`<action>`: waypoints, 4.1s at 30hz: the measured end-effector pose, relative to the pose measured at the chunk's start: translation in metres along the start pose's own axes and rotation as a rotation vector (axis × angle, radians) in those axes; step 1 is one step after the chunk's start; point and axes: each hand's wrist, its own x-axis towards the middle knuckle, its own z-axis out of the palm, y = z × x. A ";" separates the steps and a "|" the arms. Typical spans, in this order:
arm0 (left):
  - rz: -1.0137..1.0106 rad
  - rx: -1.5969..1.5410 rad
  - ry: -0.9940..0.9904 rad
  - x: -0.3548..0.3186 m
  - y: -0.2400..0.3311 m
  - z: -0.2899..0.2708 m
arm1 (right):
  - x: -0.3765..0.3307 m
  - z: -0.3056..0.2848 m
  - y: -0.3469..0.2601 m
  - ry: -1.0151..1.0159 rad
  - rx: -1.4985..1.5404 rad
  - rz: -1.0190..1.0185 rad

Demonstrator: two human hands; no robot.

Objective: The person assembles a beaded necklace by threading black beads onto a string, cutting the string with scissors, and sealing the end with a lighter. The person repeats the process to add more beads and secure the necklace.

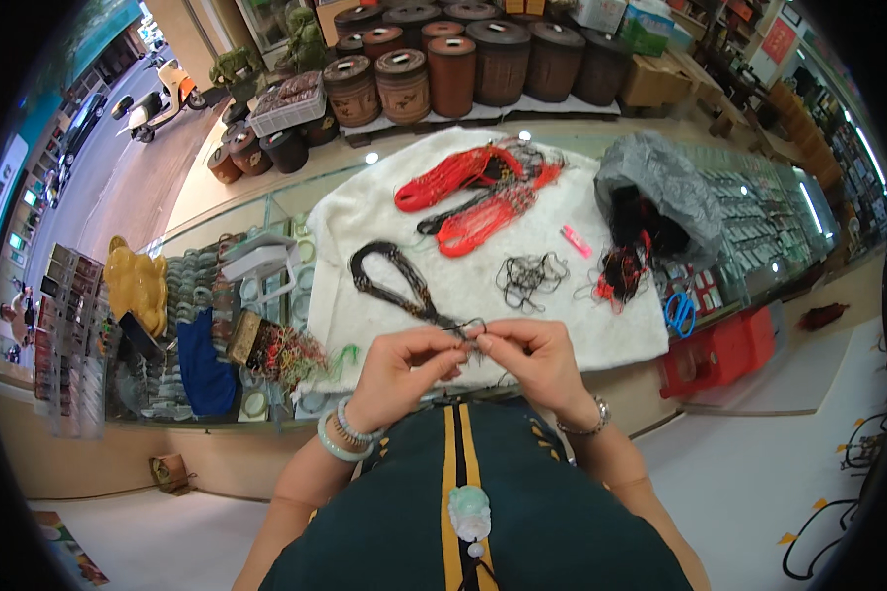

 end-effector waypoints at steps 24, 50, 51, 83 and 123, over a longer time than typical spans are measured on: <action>-0.156 -0.448 0.044 0.000 0.004 0.006 | -0.005 0.011 -0.001 -0.186 0.208 0.251; 0.030 0.013 0.148 -0.007 0.007 0.008 | 0.024 -0.002 -0.025 -0.166 -0.458 -0.445; 0.035 0.032 0.156 -0.008 0.007 0.008 | 0.024 -0.002 -0.024 -0.187 -0.445 -0.396; -0.041 -0.160 0.088 -0.023 -0.013 -0.006 | 0.024 0.015 -0.027 -0.280 -0.603 -0.375; -0.120 -0.089 0.195 0.022 -0.011 0.022 | -0.060 -0.396 0.166 1.143 -1.245 0.682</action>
